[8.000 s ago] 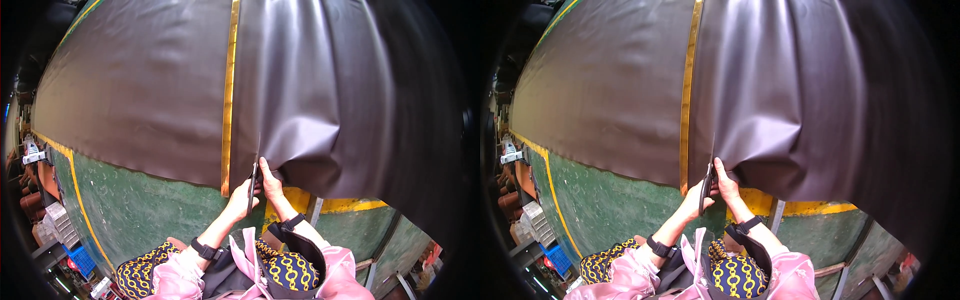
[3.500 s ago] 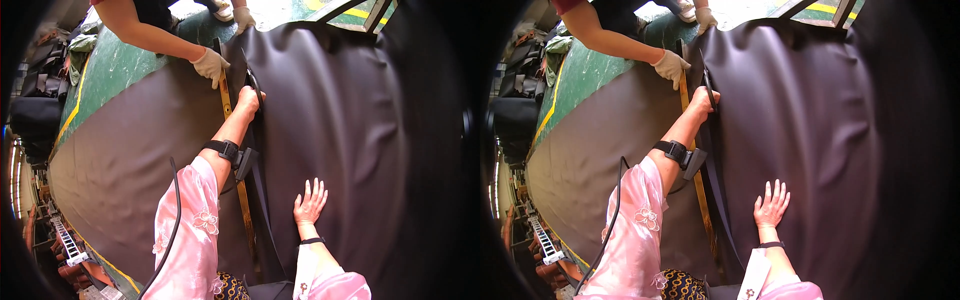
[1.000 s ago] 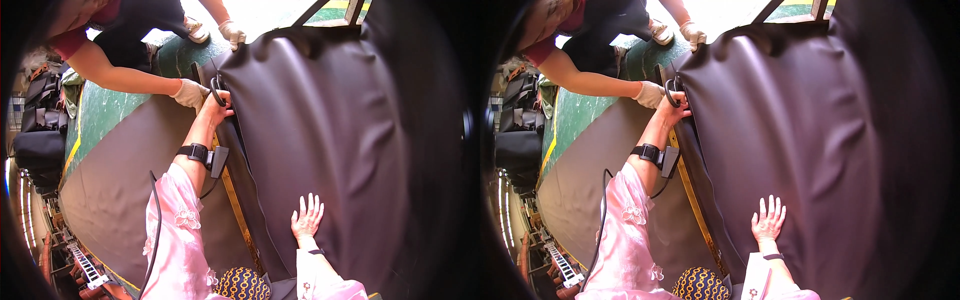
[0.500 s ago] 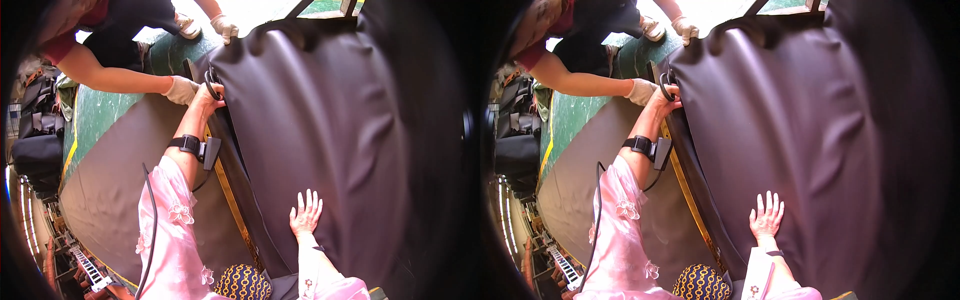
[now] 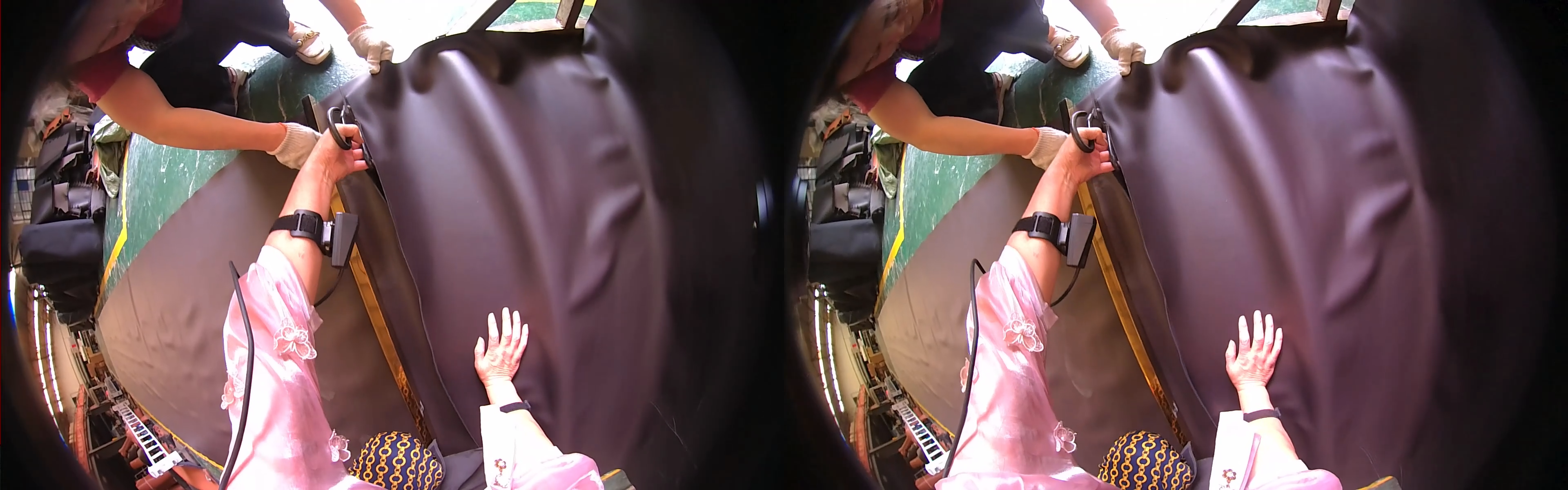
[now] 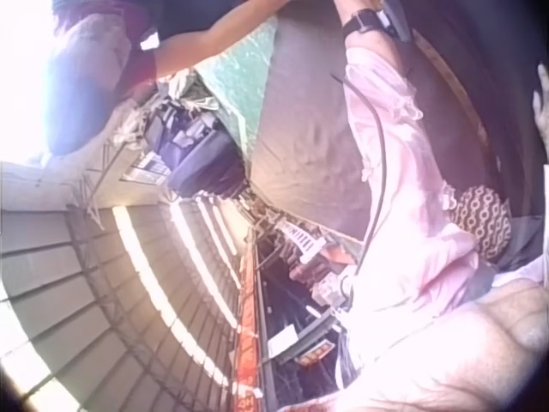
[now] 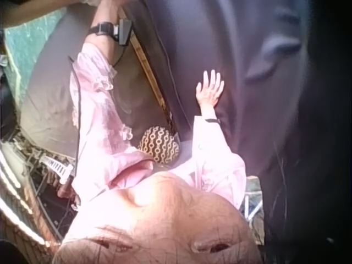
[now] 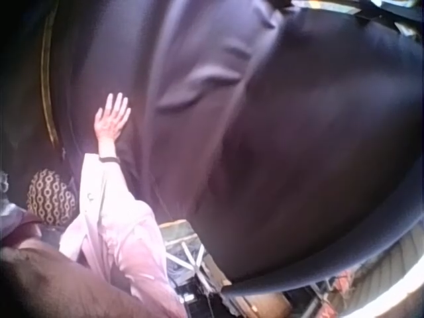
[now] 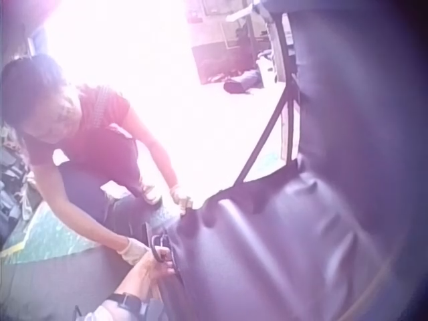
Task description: Cutting a large black material sheet using a metal guide and scissors, then rolling it up in a factory environment.
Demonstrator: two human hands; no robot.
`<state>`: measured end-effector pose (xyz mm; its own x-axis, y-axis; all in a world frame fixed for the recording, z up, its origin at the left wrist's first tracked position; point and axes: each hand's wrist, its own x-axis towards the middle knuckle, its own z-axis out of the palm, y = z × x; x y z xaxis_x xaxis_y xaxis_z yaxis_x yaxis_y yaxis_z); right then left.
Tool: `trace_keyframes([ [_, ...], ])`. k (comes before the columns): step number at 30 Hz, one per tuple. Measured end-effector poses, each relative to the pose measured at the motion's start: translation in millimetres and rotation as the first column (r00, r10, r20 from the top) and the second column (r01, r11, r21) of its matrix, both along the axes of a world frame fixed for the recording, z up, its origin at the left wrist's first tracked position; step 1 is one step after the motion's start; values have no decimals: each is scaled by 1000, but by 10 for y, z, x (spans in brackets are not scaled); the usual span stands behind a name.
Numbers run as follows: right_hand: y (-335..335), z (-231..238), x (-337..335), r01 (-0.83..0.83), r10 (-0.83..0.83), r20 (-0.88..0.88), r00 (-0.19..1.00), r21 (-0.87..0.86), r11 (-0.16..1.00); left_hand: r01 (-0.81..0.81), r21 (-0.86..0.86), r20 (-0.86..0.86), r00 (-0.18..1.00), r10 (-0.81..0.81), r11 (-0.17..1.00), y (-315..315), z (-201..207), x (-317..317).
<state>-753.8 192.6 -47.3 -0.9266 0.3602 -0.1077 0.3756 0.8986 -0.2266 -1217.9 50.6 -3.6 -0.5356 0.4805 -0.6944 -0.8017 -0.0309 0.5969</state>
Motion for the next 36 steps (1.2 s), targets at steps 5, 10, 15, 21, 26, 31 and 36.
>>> trace_keyframes([
  [5,-25,21,-34,0,0,-27,1000,-9,1000,59,-199,-32,997,-67,978,-43,-117,-355],
  [10,-7,13,-29,5,-5,-12,1000,-14,1000,-11,-297,-72,997,-11,955,33,-251,-353],
  [15,5,6,-24,6,-6,-9,1000,-6,1000,-90,-241,-234,972,32,966,190,-115,-117],
  [21,-40,15,-46,1,-2,-21,1000,-23,1000,-63,-242,-222,975,8,968,82,-136,-291],
  [26,-21,22,-18,5,-5,7,1000,-32,999,-8,-277,-195,980,-48,961,137,-144,-388],
  [31,15,6,-28,1,-1,-11,1000,5,1000,-136,-291,-346,938,28,947,277,-309,-265],
  [36,-26,1,-9,-2,2,-28,1000,-2,1000,-89,-253,-271,962,17,963,143,-328,-353],
])
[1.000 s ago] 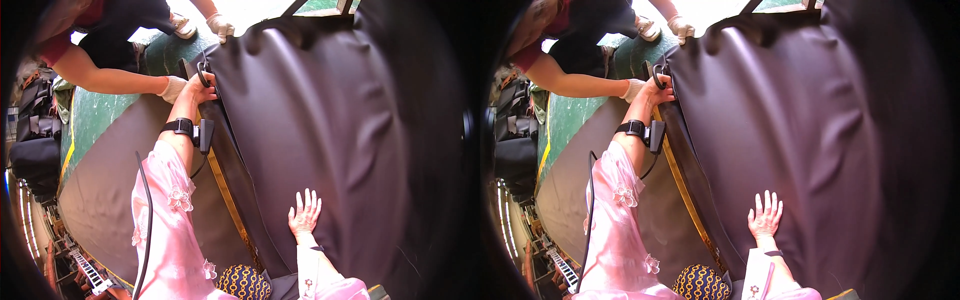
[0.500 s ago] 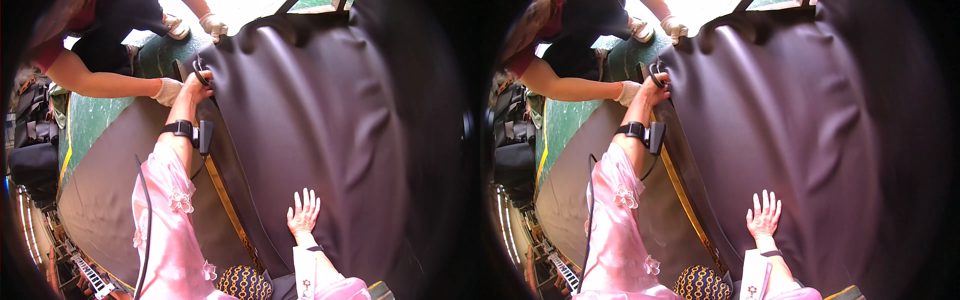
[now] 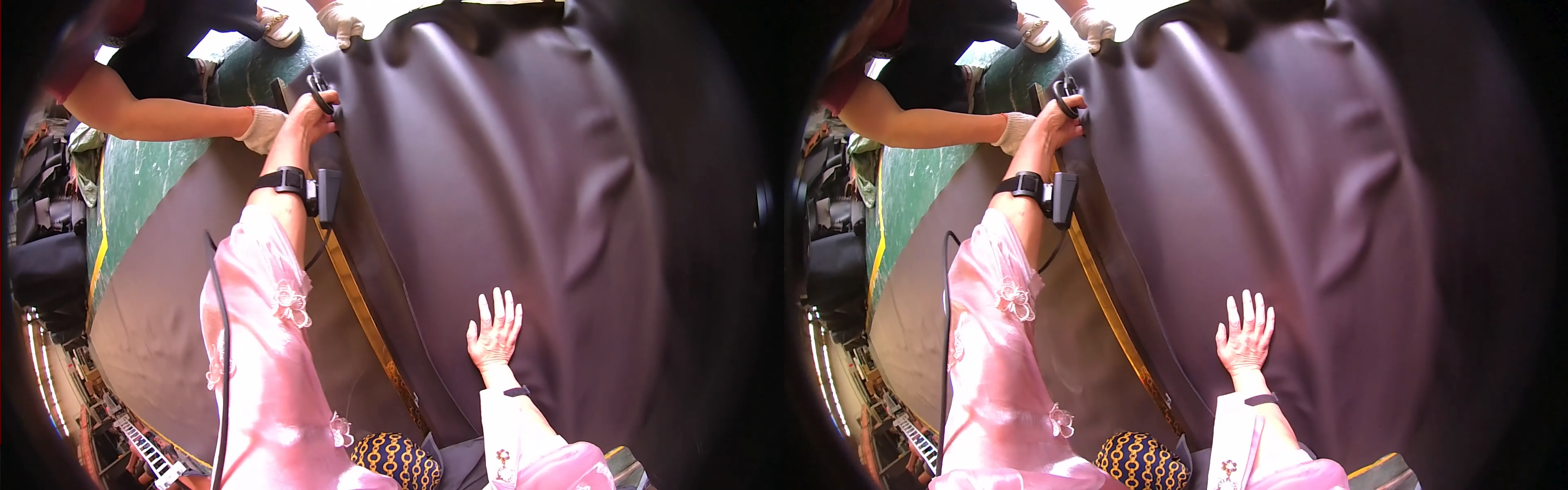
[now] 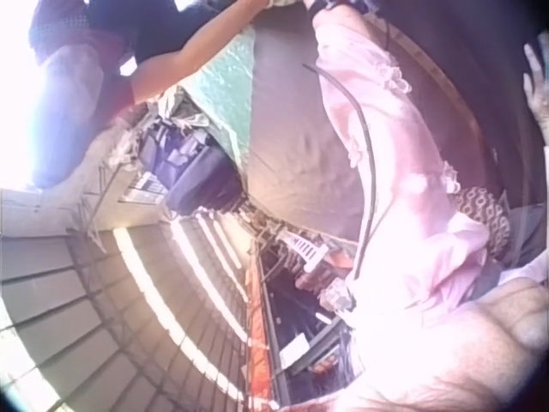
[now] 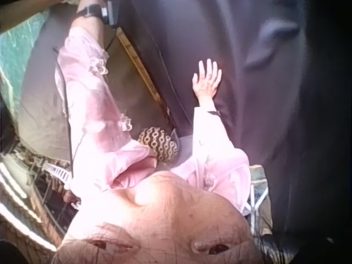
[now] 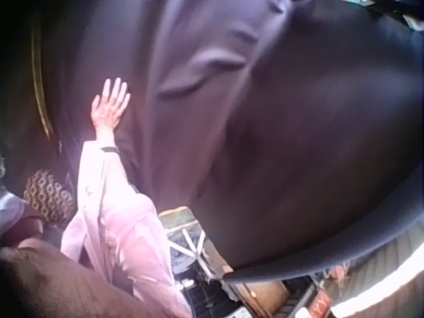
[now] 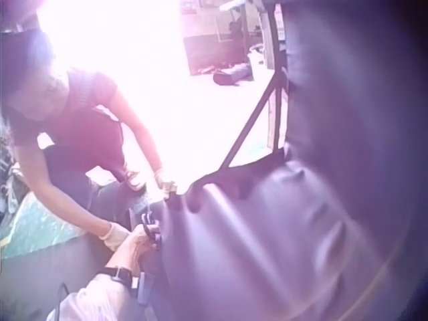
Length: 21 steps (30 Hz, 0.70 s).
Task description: Cutting a large black material sheet using a metal guide and scissors, then rolling it up in a factory environment.
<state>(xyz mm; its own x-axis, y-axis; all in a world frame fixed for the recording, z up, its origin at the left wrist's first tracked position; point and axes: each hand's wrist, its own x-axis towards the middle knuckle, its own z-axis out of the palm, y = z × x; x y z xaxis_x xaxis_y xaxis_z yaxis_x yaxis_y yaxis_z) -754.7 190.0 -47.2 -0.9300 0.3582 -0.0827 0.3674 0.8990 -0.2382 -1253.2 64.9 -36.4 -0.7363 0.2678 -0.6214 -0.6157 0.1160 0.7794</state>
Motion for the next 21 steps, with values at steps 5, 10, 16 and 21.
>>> trace_keyframes([
  [5,-16,-84,34,6,-6,5,1000,-11,1000,17,-60,2,1000,-17,998,77,57,-39],
  [10,28,13,-17,-4,4,-2,1000,15,1000,-51,-246,-284,958,-22,968,68,115,-61],
  [16,34,-37,-4,2,0,-31,1000,48,999,80,-203,-235,964,-128,976,159,248,683],
  [21,-81,-41,13,4,-3,-50,999,30,1000,83,58,-218,974,-68,995,-480,488,2611],
])
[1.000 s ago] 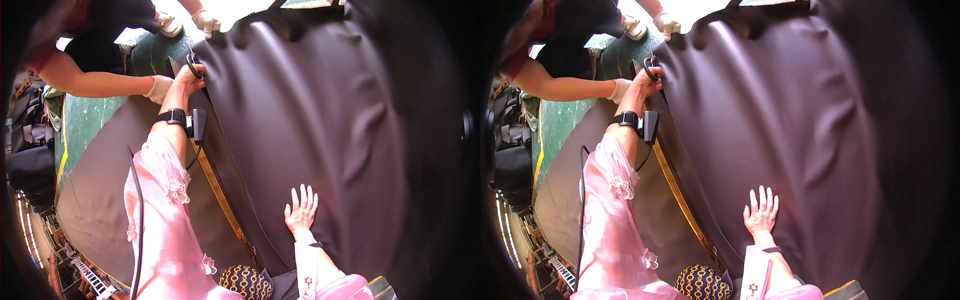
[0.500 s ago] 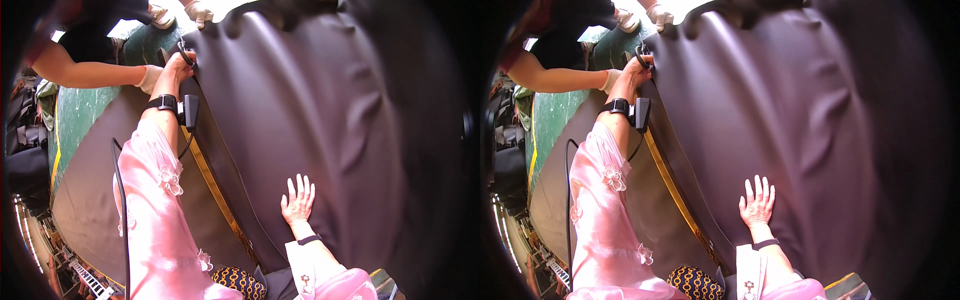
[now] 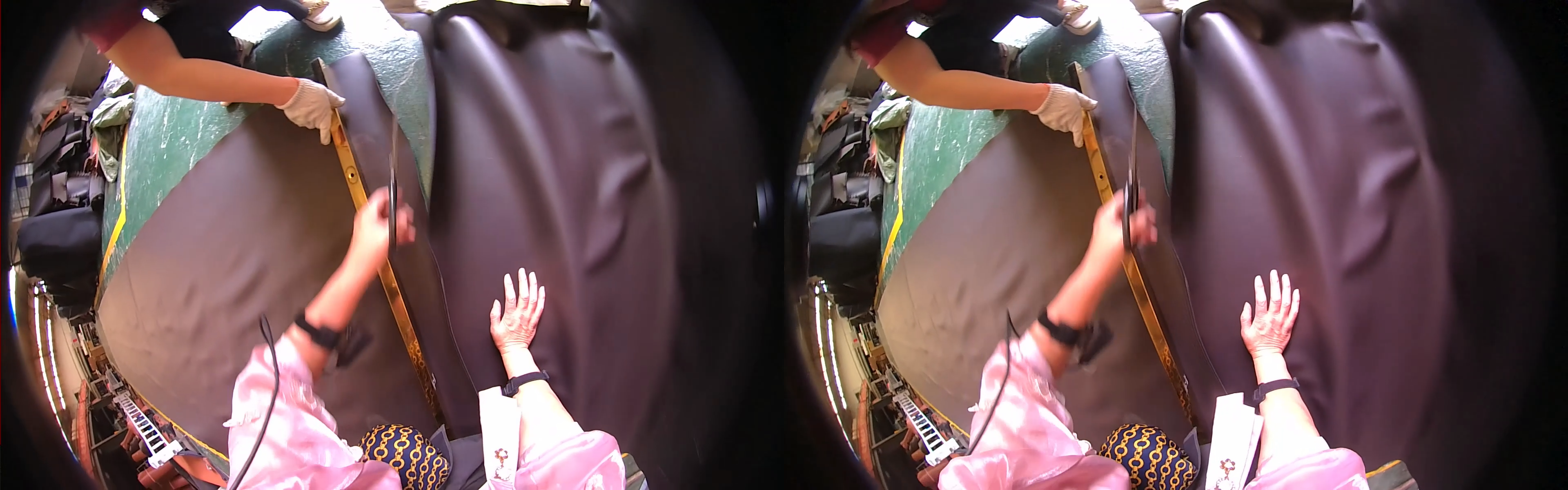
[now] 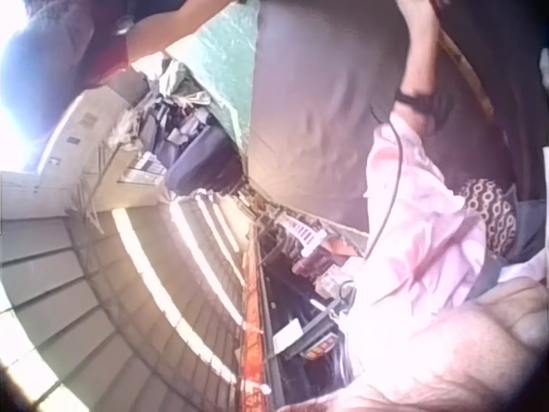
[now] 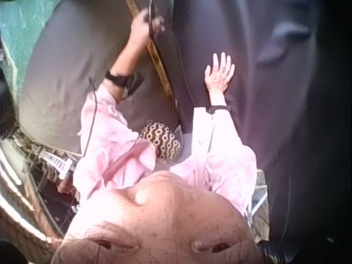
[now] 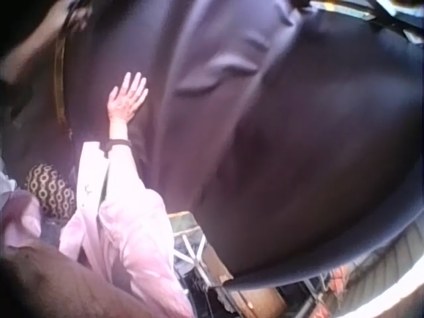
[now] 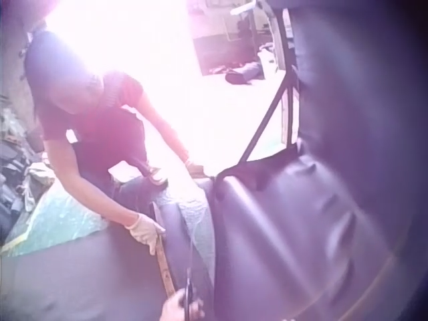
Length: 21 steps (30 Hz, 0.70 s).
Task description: Cutting a large black material sheet using a metal guide and scissors, then rolling it up in a factory environment.
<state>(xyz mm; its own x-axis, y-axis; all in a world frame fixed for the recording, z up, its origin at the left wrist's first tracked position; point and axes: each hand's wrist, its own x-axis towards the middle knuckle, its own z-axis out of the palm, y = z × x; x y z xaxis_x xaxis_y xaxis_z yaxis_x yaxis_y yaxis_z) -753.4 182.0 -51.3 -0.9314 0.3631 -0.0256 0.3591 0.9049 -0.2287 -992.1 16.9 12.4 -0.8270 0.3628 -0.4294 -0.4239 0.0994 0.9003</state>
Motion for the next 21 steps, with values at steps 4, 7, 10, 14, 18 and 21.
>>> trace_keyframes([
  [4,71,36,54,7,-8,14,1000,49,999,-95,-702,-357,905,-232,706,-842,132,1519],
  [7,-10,75,25,1,-1,7,1000,56,998,-168,-847,-321,918,-233,505,-1647,118,2620],
  [10,5,77,14,3,-1,-20,1000,79,997,-162,-903,-277,927,-252,398,-2167,19,3526],
  [14,31,68,77,3,4,-73,997,101,995,-234,-904,-373,838,-397,357,-2295,-93,3893],
  [18,101,-74,193,-66,69,-116,991,33,997,-249,-846,-438,828,-351,471,-2362,-235,3803],
  [21,229,179,405,-165,159,-53,986,-133,977,-312,-844,-491,776,-395,436,-2409,-278,3786],
])
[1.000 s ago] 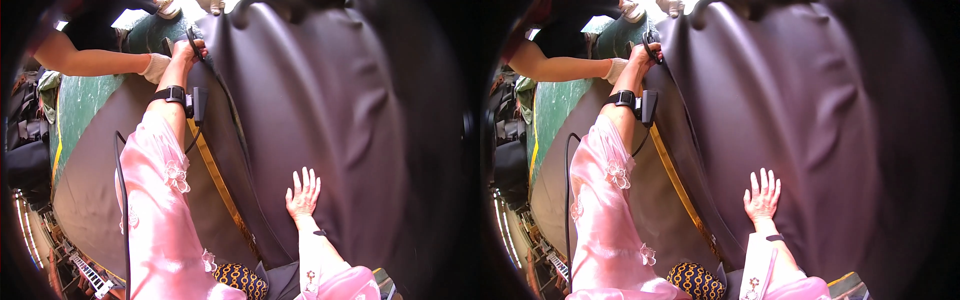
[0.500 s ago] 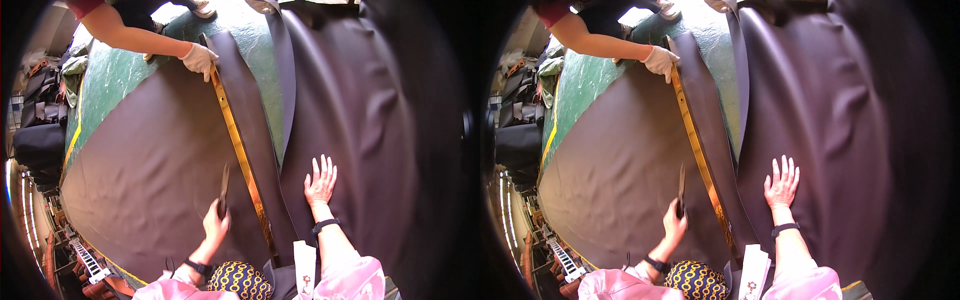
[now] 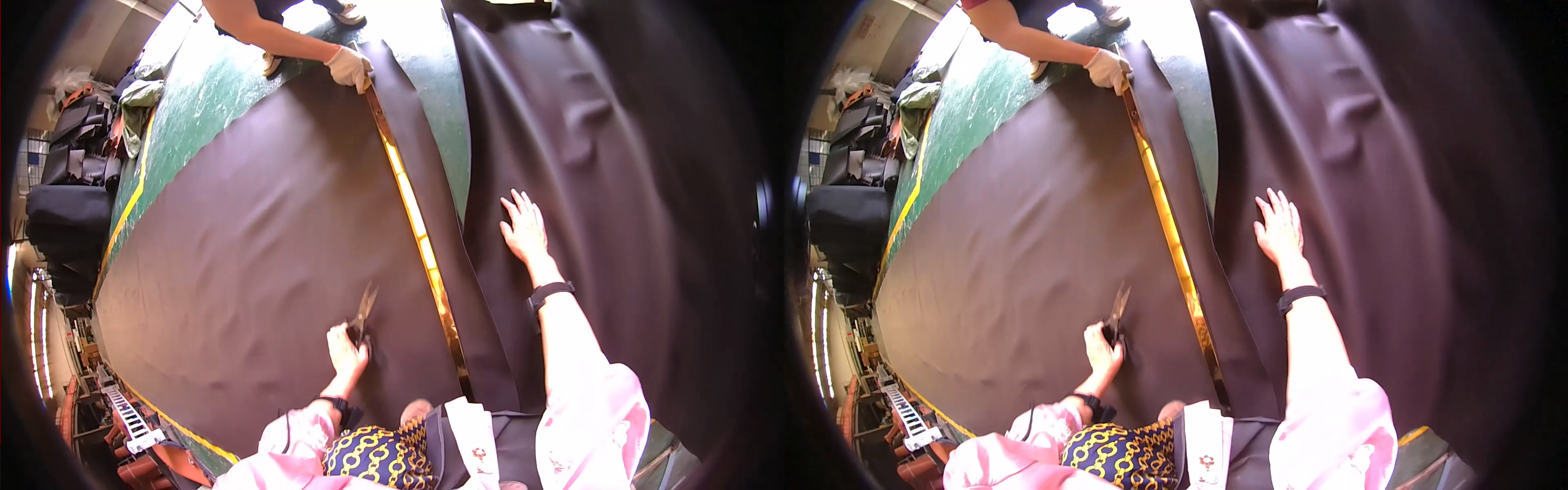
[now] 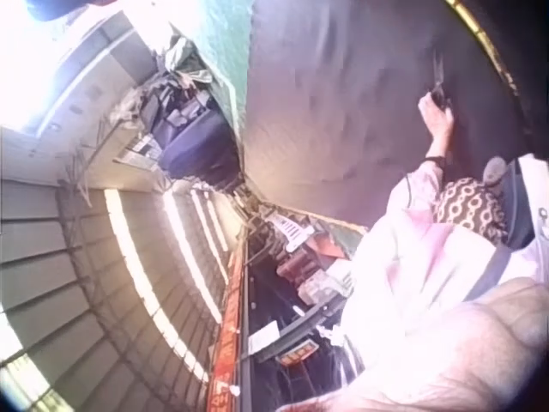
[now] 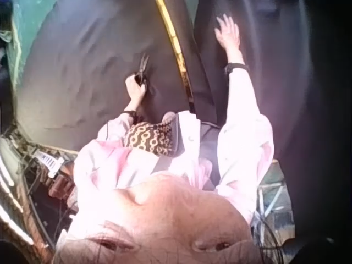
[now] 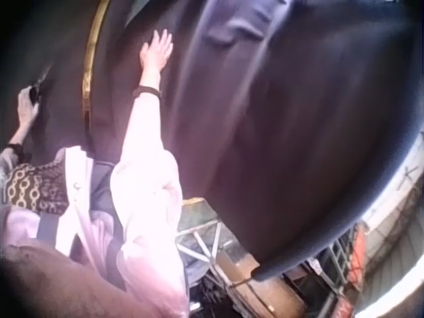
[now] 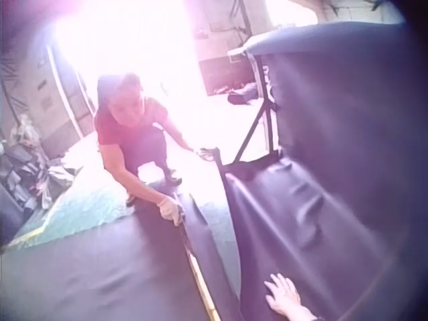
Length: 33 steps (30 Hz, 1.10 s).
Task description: Cutting a large black material sheet using a metal guide and scissors, then rolling it up in a factory environment.
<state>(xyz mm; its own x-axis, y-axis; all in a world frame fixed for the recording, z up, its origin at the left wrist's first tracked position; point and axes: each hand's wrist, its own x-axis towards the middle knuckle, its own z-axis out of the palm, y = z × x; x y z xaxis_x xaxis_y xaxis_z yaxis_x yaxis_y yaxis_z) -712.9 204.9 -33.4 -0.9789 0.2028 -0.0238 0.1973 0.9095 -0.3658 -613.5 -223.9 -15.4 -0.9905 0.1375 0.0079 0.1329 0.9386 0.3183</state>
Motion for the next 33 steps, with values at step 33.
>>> trace_keyframes([
  [33,331,3958,7180,589,-98,749,655,-425,687,-312,-633,590,397,703,708,-904,4336,4784],
])
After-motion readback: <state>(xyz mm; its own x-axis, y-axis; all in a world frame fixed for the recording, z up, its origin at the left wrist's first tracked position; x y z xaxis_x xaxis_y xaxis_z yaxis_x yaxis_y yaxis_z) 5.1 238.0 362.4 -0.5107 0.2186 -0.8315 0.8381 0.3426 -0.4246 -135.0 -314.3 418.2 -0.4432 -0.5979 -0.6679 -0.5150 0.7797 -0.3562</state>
